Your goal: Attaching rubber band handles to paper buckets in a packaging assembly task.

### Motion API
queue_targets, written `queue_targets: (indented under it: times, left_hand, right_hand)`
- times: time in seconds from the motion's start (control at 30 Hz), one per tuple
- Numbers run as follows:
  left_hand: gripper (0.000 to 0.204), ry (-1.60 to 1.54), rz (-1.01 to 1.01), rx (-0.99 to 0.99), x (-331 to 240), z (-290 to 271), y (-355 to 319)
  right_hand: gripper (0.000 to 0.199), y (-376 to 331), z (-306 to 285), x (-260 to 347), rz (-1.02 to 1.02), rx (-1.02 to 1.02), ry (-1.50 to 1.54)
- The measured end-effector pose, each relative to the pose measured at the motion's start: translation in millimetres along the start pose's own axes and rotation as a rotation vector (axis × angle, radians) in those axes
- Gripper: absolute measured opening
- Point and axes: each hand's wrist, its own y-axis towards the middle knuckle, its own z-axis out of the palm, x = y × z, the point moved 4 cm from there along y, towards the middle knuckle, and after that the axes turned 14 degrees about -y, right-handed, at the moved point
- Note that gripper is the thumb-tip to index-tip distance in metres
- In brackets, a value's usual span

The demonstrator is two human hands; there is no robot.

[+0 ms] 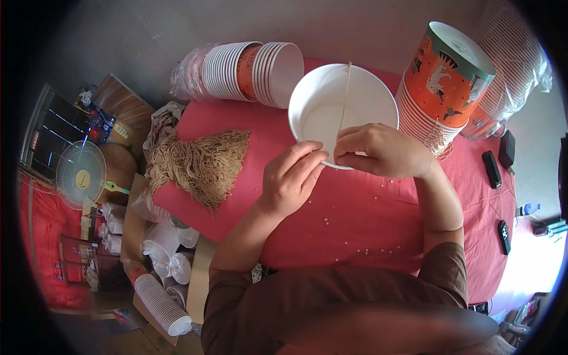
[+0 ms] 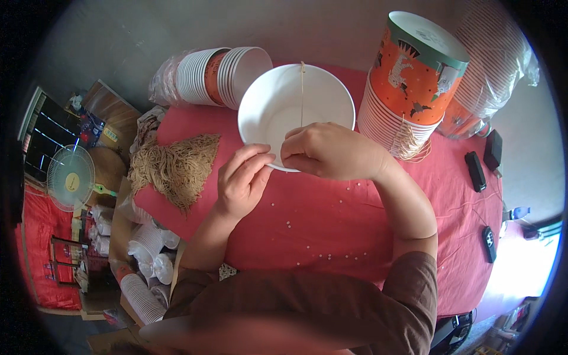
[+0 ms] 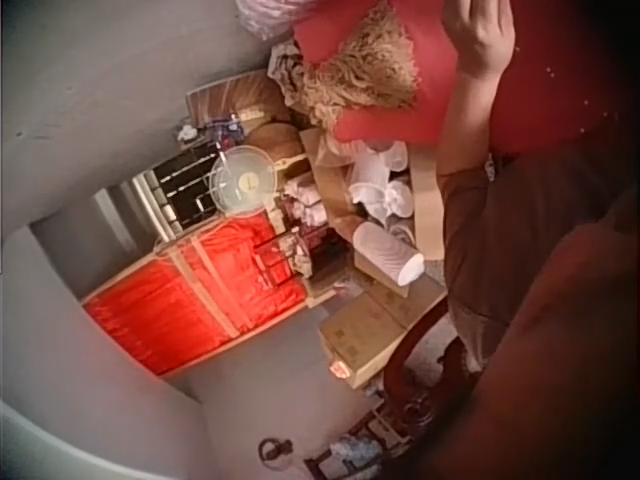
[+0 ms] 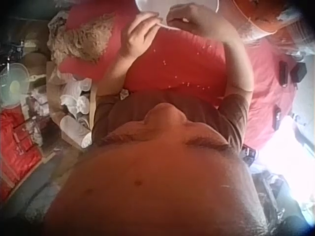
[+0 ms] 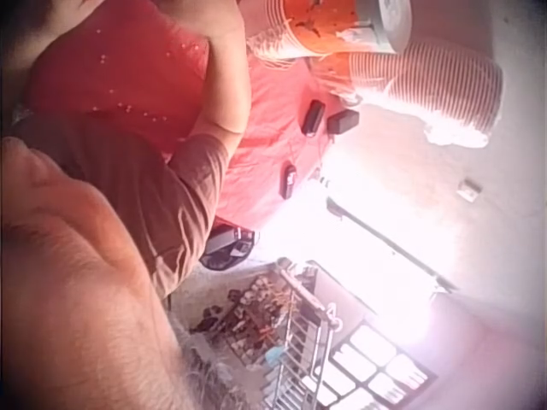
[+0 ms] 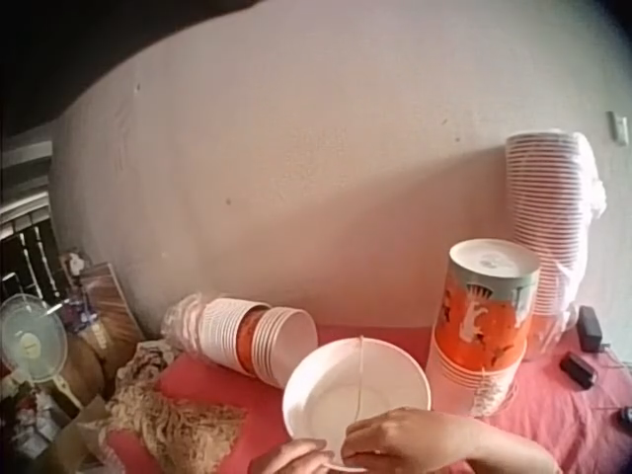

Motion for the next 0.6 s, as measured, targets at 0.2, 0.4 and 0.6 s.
queue_targets:
  times: [0.2,0.4,0.6]
  left_hand:
    - [0.024,-0.198,-0.226,-0.002,17,2,-1]
    - [0.031,-0.202,-0.195,-0.17,22,4,-8]
    - [0.027,0.004,-0.038,-0.044,14,12,-6]
  right_hand:
    - [0.013,3,2,-10,-0.021,0.107,0.214]
    - [0.02,2,10,-16,0.132,0.13,0.203]
    - [0.02,5,10,-12,0.15,0.063,0.192]
